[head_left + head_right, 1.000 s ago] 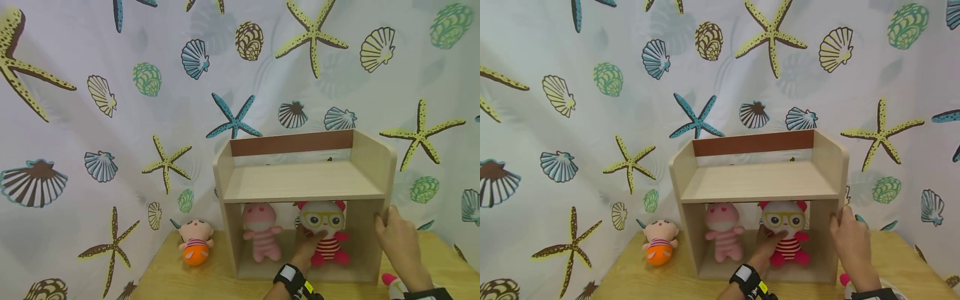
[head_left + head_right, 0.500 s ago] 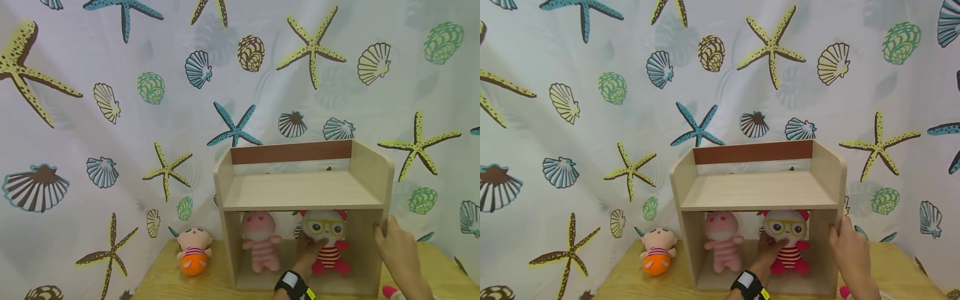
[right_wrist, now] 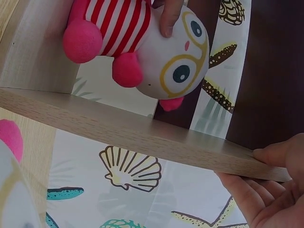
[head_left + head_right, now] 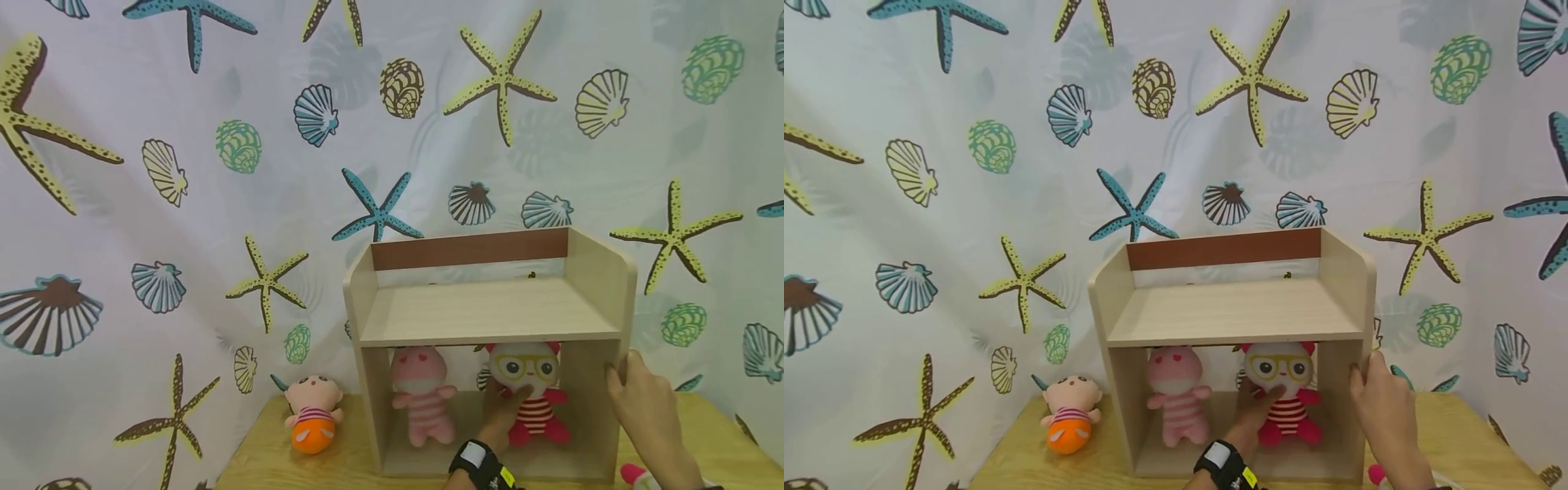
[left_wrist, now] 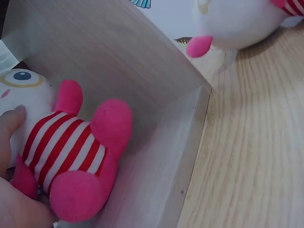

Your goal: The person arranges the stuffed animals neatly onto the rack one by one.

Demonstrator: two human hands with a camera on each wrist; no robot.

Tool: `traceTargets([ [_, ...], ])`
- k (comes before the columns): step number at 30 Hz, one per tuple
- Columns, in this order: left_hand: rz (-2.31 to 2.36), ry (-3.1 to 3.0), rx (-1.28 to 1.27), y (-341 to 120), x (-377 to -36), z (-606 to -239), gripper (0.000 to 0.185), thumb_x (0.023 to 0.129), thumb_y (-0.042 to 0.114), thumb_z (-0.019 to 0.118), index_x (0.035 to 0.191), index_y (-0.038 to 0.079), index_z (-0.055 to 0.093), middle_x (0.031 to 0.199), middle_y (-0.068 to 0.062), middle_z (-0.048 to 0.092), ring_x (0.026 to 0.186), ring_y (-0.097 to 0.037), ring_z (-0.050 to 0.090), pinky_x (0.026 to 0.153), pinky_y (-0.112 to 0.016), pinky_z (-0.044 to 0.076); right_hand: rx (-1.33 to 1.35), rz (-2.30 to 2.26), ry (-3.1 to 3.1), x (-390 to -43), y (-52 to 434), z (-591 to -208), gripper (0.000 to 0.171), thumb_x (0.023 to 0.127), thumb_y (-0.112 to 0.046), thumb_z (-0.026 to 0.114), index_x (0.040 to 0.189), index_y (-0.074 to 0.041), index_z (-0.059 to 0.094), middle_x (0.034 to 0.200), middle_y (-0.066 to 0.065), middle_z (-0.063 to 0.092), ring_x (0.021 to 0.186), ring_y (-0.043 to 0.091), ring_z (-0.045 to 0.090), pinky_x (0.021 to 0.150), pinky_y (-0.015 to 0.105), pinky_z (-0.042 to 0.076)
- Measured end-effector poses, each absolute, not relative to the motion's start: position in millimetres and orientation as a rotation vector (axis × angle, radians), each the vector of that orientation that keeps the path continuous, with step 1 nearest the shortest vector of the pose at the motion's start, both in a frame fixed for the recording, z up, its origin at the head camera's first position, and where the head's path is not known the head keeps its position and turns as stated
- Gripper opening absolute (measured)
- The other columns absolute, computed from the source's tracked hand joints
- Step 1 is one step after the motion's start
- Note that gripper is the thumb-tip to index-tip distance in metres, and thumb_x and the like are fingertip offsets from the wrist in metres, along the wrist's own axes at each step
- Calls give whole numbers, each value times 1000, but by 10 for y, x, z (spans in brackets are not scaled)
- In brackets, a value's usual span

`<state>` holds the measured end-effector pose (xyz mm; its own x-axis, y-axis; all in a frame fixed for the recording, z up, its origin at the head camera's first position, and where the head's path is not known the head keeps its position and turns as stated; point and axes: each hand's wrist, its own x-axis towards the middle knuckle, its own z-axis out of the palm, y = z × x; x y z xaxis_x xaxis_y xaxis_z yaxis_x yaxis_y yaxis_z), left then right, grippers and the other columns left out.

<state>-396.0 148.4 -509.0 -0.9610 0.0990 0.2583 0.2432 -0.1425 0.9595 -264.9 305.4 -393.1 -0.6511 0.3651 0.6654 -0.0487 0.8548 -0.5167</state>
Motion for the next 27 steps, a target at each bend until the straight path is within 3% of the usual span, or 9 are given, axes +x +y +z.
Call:
traceTargets([
  [8, -2232, -2054, -351, 1439, -3953, -5054, 42, 81, 20, 81, 115, 13, 58, 109, 0, 59, 107, -21, 55, 99, -50, 41, -130, 621, -2154, -2649, 3096, -3944, 21, 91, -3, 63, 89, 11, 48, 67, 36, 56, 55, 54, 56, 41, 55, 39],
  [14, -2223, -2074, -378, 1362, -3951, -5004, 51, 80, 24, 83, 122, 11, 57, 116, -1, 59, 109, -23, 56, 98, -49, 44, -123, 613, -2138, -2652, 3102, -3919, 22, 91, -4, 63, 85, 9, 45, 61, 32, 53, 52, 53, 54, 41, 56, 37],
  [20, -2118, -2012, -465, 1177, -3803, -4932, 53, 80, 15, 80, 125, 0, 55, 119, -9, 57, 113, -33, 53, 96, -45, 43, -133, 622, -2152, -2640, 3082, -3942, 23, 91, -5, 63, 86, 9, 46, 61, 34, 52, 54, 57, 53, 42, 57, 37],
  [27, -1854, -2047, -439, 993, -3653, -4850, 58, 80, 16, 81, 127, -4, 53, 122, -15, 56, 111, -32, 56, 93, -43, 48, -124, 610, -2116, -2651, 3089, -3970, 23, 89, -3, 65, 84, 9, 46, 56, 29, 50, 49, 54, 51, 41, 58, 36],
])
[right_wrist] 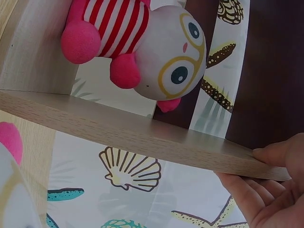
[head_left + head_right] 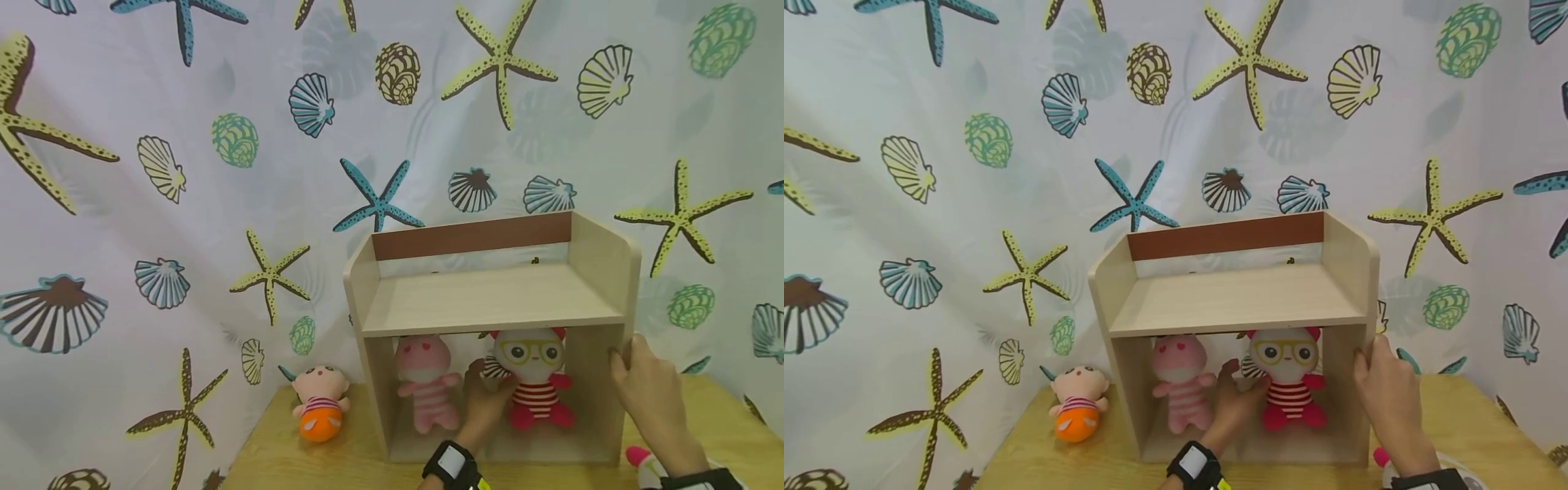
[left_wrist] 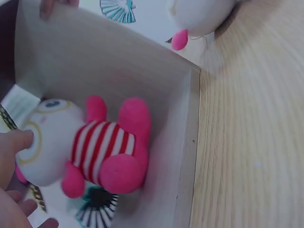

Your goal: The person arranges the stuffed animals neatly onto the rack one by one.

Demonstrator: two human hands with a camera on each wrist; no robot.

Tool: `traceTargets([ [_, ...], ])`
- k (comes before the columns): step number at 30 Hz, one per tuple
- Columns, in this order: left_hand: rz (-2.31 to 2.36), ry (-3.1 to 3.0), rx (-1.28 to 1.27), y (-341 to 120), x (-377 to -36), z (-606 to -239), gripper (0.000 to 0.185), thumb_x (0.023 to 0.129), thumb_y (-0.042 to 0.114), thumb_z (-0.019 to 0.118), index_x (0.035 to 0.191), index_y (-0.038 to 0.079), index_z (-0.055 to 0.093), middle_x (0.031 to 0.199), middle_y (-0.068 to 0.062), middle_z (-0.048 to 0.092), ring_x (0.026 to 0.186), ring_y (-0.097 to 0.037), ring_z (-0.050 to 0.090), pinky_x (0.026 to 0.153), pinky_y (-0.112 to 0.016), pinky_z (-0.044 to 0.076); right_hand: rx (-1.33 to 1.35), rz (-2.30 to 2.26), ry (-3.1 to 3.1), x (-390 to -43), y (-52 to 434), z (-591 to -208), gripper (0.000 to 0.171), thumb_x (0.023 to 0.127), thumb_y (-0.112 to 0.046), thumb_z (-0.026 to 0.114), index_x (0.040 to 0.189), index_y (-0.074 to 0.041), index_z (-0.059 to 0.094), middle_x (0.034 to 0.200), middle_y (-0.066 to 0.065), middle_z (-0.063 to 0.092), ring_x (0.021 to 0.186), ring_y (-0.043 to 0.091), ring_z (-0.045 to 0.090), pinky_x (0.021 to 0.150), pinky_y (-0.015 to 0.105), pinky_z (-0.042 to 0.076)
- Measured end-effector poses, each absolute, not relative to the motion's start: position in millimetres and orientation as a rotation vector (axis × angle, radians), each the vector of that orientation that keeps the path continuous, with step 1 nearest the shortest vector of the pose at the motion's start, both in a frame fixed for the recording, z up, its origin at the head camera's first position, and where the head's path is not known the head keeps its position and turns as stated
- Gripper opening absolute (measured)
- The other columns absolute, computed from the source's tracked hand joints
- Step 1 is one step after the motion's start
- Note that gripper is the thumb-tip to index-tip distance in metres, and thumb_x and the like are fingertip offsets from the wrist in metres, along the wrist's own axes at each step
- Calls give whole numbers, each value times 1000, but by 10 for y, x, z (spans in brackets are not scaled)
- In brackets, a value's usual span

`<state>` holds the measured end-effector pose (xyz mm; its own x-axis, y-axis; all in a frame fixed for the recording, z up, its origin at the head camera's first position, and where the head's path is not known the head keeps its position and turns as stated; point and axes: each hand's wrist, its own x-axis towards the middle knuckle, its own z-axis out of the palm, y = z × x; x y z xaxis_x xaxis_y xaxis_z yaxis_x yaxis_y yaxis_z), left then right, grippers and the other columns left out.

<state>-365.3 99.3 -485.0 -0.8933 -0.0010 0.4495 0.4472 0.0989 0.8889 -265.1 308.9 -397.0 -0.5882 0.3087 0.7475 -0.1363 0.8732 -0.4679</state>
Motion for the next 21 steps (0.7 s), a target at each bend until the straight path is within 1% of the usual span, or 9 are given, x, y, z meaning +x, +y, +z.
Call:
traceTargets([
  [2, -1760, -2062, -435, 938, -3614, -4806, 59, 80, 20, 82, 127, -3, 55, 120, -14, 59, 108, -30, 58, 90, -44, 49, -129, 612, -2128, -2653, 3090, -3945, 23, 90, -4, 64, 86, 11, 46, 59, 32, 51, 52, 56, 52, 43, 60, 37],
  [3, -1692, -2073, -436, 908, -3591, -4784, 59, 80, 24, 82, 126, -2, 57, 119, -12, 61, 112, -30, 57, 95, -45, 47, -133, 617, -2137, -2651, 3088, -3934, 23, 91, -4, 64, 87, 11, 46, 60, 33, 52, 53, 56, 52, 43, 60, 37],
  [5, -1628, -2070, -451, 857, -3540, -4745, 59, 80, 28, 83, 125, 0, 58, 117, -9, 63, 110, -27, 59, 92, -44, 48, -151, 627, -2153, -2643, 3082, -3923, 24, 92, -6, 63, 90, 12, 47, 66, 38, 54, 59, 61, 53, 46, 63, 38],
  [7, -1569, -2087, -473, 801, -3476, -4706, 56, 80, 31, 83, 124, 4, 61, 115, -5, 65, 109, -23, 60, 92, -42, 49, -163, 636, -2165, -2633, 3079, -3924, 24, 93, -7, 62, 92, 12, 47, 71, 41, 55, 64, 64, 53, 48, 65, 39],
  [11, -1487, -2132, -555, 666, -3313, -4629, 47, 82, 30, 80, 121, 10, 63, 115, -1, 66, 109, -18, 61, 94, -40, 49, -164, 632, -2158, -2624, 3071, -3935, 24, 92, -6, 63, 93, 12, 47, 74, 43, 55, 67, 65, 53, 50, 66, 39],
  [12, -1467, -2158, -561, 628, -3267, -4610, 46, 83, 31, 79, 122, 11, 63, 116, 0, 66, 110, -18, 60, 94, -40, 49, -160, 629, -2153, -2626, 3070, -3938, 24, 92, -6, 63, 93, 12, 47, 74, 43, 54, 66, 65, 53, 50, 66, 39],
  [16, -1440, -2250, -576, 483, -3069, -4534, 45, 87, 35, 76, 124, 15, 61, 120, 2, 64, 112, -20, 58, 94, -39, 48, -161, 631, -2152, -2639, 3069, -3939, 24, 92, -6, 62, 93, 13, 47, 73, 43, 54, 66, 65, 53, 50, 66, 39],
  [21, -1470, -2218, -597, 331, -2861, -4399, 37, 90, 31, 74, 122, 18, 62, 117, 6, 63, 108, -17, 56, 92, -38, 48, -164, 636, -2139, -2652, 3075, -3947, 24, 91, -6, 62, 91, 11, 47, 70, 43, 53, 65, 66, 52, 48, 65, 38],
])
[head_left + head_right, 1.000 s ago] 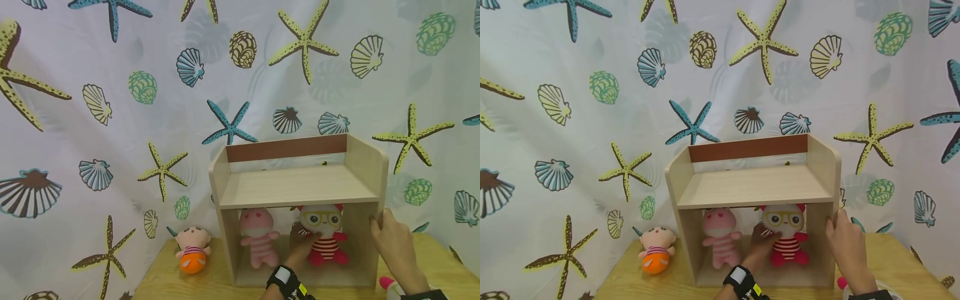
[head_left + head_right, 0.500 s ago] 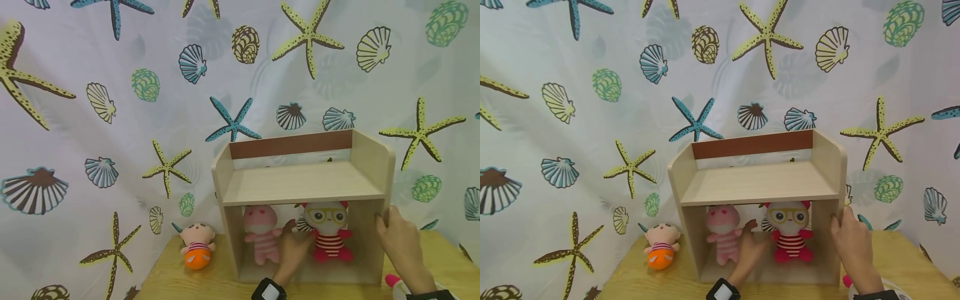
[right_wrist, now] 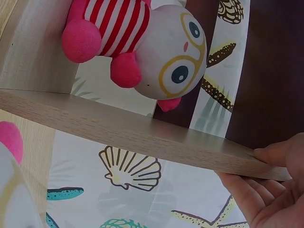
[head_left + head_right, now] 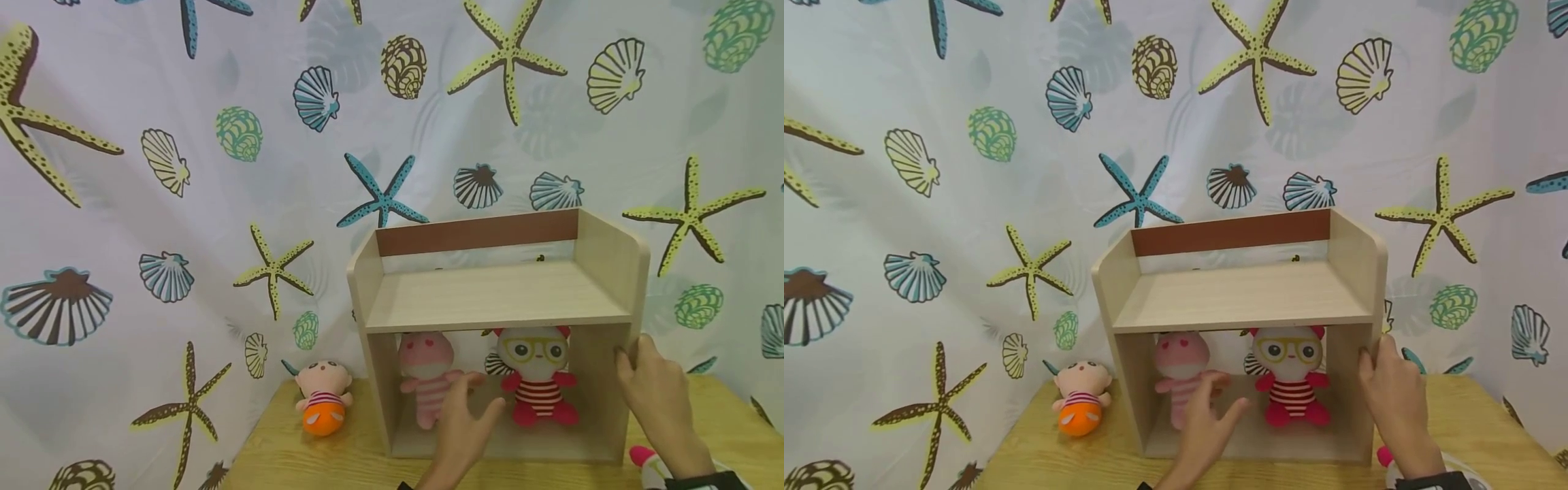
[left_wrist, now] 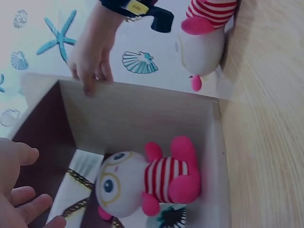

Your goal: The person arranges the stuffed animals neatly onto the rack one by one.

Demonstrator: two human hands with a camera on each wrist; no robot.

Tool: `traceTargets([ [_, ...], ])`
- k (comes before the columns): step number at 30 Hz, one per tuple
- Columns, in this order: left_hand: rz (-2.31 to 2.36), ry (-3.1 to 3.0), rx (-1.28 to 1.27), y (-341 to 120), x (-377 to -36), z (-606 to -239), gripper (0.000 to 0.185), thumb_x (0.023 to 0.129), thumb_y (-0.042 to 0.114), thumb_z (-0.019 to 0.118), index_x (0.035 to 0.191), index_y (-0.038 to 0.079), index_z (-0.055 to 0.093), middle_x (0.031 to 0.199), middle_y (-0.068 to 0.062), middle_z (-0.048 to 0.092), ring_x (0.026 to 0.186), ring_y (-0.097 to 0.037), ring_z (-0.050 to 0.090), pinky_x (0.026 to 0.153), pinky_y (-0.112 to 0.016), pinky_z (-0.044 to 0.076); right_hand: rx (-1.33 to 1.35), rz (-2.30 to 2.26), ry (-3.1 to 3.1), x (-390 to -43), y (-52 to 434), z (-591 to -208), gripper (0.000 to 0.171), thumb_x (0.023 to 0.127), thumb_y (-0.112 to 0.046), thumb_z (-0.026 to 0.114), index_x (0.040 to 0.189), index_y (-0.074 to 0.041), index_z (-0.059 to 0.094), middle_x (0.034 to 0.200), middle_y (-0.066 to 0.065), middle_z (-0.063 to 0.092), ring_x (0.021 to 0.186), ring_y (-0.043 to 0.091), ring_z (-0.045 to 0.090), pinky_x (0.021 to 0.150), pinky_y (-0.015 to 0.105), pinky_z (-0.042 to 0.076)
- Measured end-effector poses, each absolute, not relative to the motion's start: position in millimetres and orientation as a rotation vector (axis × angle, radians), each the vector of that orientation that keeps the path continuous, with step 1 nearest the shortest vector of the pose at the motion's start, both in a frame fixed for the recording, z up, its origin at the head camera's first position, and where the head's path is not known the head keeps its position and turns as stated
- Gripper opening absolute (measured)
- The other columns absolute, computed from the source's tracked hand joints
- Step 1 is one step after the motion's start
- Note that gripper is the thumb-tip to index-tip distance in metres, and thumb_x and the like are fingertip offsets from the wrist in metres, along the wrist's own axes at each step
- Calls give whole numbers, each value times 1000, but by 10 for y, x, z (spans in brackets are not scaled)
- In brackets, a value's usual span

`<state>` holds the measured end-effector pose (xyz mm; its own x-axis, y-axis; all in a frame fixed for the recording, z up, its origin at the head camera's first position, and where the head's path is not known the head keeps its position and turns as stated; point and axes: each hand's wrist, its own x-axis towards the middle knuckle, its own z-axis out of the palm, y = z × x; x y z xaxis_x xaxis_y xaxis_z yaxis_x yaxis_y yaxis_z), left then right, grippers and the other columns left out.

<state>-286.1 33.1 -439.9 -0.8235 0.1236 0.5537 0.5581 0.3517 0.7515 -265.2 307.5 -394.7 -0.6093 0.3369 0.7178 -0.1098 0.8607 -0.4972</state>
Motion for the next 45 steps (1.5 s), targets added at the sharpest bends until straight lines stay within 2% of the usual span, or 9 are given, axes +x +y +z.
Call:
traceTargets([
  [6, -1425, -2057, -697, 142, -2721, -4257, 25, 94, 19, 69, 118, 16, 62, 111, 5, 64, 104, -16, 60, 90, -37, 51, -176, 641, -2152, -2650, 3089, -3937, 25, 93, -7, 61, 95, 14, 47, 75, 45, 53, 67, 66, 53, 48, 64, 39],
  [14, -1386, -1835, -660, -184, -2694, -4208, 16, 96, 6, 64, 108, 15, 65, 94, 4, 65, 77, -9, 61, 61, -26, 53, -155, 634, -2139, -2637, 3082, -3943, 23, 92, -7, 61, 89, 10, 45, 65, 40, 51, 58, 62, 51, 44, 61, 36],
  [21, -1344, -1630, -570, -602, -2874, -4180, 15, 98, -6, 53, 103, 5, 63, 85, -2, 67, 74, -18, 63, 67, -25, 53, -151, 629, -2132, -2631, 3094, -3957, 22, 91, -5, 62, 92, 11, 47, 70, 42, 54, 61, 63, 52, 45, 62, 38],
  [28, -1332, -1728, -237, -1225, -3175, -4206, 9, 101, 6, 54, 103, 0, 61, 87, -7, 64, 75, -16, 62, 65, -20, 50, -137, 631, -2131, -2657, 3083, -3969, 21, 91, -5, 62, 93, 10, 47, 70, 40, 56, 59, 61, 53, 45, 62, 38],
  [31, -1372, -1816, -118, -1453, -3375, -4288, 15, 101, 11, 56, 108, -2, 61, 92, -9, 64, 79, -20, 62, 67, -24, 50, -137, 625, -2111, -2664, 3093, -3965, 22, 90, -4, 63, 91, 10, 46, 65, 38, 53, 57, 62, 51, 45, 63, 36],
  [34, -1379, -1915, -9, -1671, -3598, -4424, 21, 101, 13, 57, 114, -4, 59, 99, -15, 65, 88, -28, 62, 76, -36, 52, -145, 633, -2129, -2668, 3105, -3941, 22, 91, -5, 63, 91, 10, 46, 66, 39, 53, 59, 62, 52, 45, 62, 37],
  [39, -1280, -2132, 198, -2033, -3840, -4635, 35, 97, 16, 60, 120, -8, 49, 114, -28, 54, 109, -45, 48, 90, -56, 42, -160, 652, -2169, -2660, 3097, -3917, 23, 93, -6, 61, 96, 13, 47, 76, 43, 56, 65, 63, 54, 47, 62, 40],
  [42, -1246, -2268, 291, -2222, -3890, -4734, 47, 95, 21, 62, 123, -13, 44, 120, -34, 45, 114, -53, 38, 92, -62, 35, -163, 652, -2175, -2647, 3090, -3923, 23, 93, -6, 61, 96, 12, 47, 77, 43, 56, 66, 64, 54, 48, 62, 40],
  [45, -1263, -2367, 357, -2365, -3917, -4852, 59, 92, 23, 65, 125, -20, 42, 121, -42, 44, 115, -59, 39, 96, -64, 34, -162, 650, -2185, -2640, 3081, -3933, 24, 93, -6, 61, 98, 13, 47, 79, 44, 57, 67, 63, 55, 48, 62, 41],
])
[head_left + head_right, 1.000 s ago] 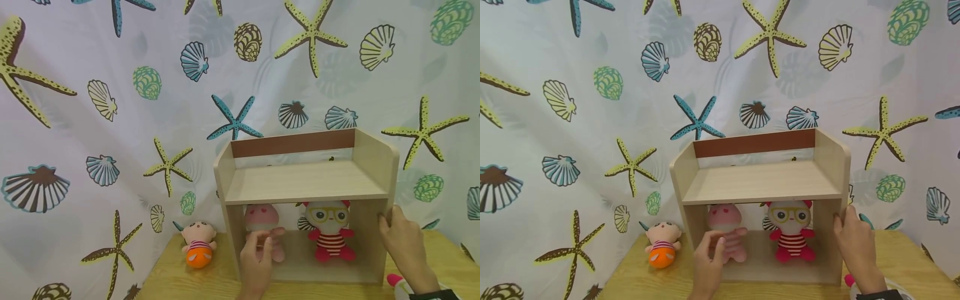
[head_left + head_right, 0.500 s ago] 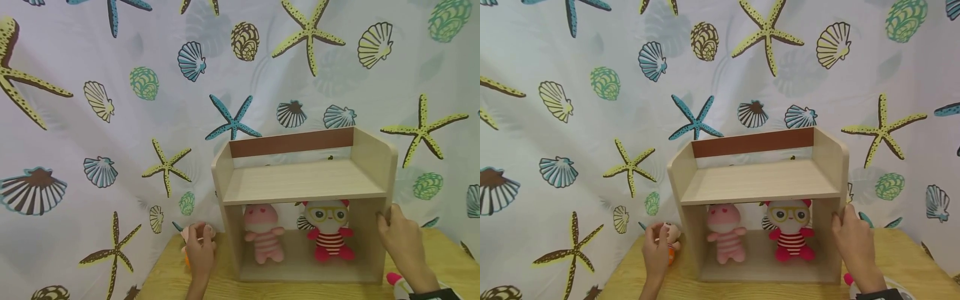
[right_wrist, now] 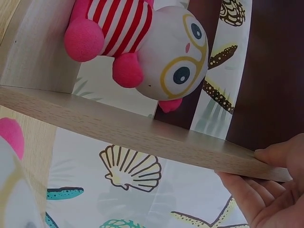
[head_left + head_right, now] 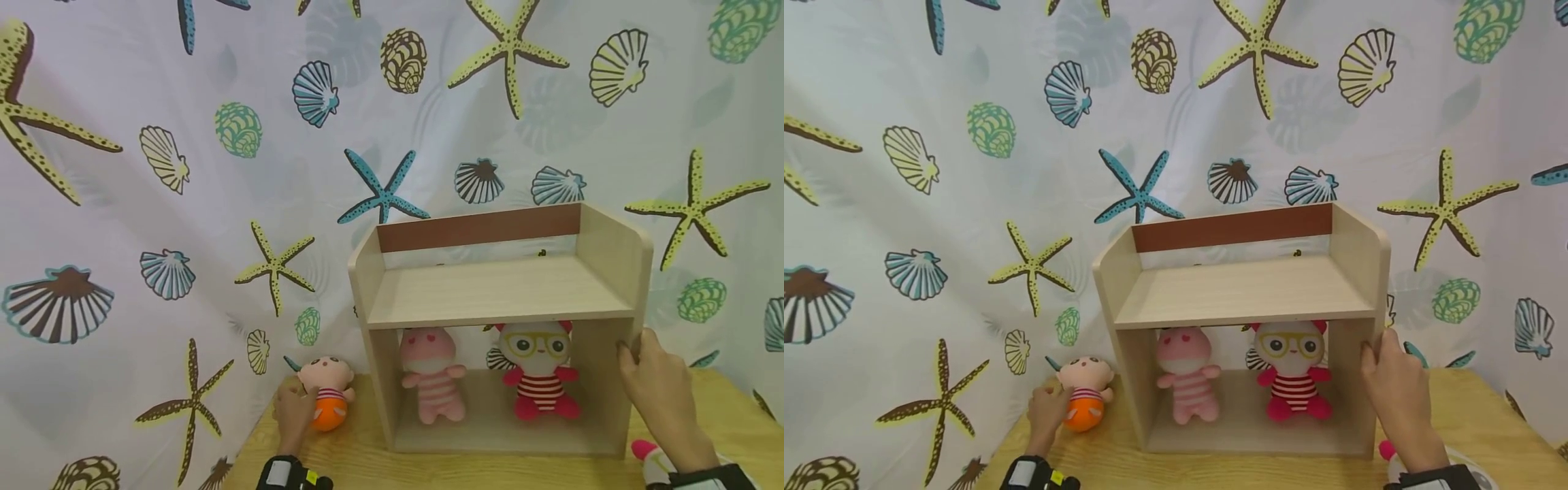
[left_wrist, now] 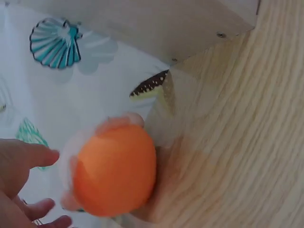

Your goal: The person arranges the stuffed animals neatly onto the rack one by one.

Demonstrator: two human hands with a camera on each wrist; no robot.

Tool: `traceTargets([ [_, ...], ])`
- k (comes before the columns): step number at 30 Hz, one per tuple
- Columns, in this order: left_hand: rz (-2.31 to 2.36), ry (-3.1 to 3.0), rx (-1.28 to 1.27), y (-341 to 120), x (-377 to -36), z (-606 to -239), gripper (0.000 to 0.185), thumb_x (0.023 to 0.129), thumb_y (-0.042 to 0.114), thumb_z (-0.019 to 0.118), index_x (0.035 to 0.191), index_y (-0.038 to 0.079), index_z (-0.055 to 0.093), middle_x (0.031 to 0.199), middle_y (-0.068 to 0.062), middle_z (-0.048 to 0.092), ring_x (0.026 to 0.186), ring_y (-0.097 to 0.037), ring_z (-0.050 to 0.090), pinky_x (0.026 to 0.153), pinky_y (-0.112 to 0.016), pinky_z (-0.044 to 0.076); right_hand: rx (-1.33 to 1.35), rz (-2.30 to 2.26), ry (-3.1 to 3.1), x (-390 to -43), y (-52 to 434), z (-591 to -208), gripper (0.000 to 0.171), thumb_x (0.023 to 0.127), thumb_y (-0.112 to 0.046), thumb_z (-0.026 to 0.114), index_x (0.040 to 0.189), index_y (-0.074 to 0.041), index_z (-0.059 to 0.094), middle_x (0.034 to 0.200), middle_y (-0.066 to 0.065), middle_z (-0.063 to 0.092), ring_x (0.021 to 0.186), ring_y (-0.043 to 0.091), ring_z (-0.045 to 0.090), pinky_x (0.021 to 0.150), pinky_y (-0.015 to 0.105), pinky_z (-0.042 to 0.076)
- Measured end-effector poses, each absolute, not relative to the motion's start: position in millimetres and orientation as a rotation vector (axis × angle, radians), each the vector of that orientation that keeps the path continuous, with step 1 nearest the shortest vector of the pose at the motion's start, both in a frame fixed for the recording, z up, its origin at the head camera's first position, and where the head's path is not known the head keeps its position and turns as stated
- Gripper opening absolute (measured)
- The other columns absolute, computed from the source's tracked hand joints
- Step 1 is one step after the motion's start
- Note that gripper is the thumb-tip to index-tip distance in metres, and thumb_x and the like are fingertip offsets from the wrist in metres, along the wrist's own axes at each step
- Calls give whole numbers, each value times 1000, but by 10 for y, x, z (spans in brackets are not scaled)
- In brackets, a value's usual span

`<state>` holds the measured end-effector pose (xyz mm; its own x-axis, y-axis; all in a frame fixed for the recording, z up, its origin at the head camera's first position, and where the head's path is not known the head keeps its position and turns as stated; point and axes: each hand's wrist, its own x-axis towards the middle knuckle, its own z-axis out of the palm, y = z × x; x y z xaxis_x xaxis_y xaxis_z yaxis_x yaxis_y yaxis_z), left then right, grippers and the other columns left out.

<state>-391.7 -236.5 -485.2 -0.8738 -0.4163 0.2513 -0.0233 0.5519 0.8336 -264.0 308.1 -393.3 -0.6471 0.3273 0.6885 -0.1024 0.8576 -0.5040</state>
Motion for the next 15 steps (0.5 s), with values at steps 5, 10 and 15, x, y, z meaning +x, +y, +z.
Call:
traceTargets([
  [5, -1470, -2434, 455, -2474, -3990, -5091, 72, 88, 35, 69, 120, -25, 47, 117, -42, 52, 109, -52, 52, 95, -58, 43, -153, 643, -2177, -2648, 3094, -3946, 23, 92, -5, 61, 97, 13, 48, 78, 43, 57, 65, 63, 55, 46, 61, 40],
  [10, -1588, -2420, 510, -2496, -4057, -5185, 73, 84, 47, 73, 115, -18, 58, 105, -29, 59, 96, -39, 55, 82, -48, 49, -160, 641, -2185, -2666, 3098, -3937, 24, 93, -6, 61, 98, 13, 47, 79, 44, 56, 66, 63, 55, 46, 62, 40],
  [15, -1613, -2410, 458, -2491, -4120, -5204, 60, 82, 42, 77, 110, -11, 65, 100, -22, 61, 90, -33, 57, 75, -41, 51, -182, 656, -2191, -2653, 3083, -3941, 24, 94, -7, 61, 97, 13, 47, 80, 44, 57, 66, 63, 55, 45, 61, 40],
])
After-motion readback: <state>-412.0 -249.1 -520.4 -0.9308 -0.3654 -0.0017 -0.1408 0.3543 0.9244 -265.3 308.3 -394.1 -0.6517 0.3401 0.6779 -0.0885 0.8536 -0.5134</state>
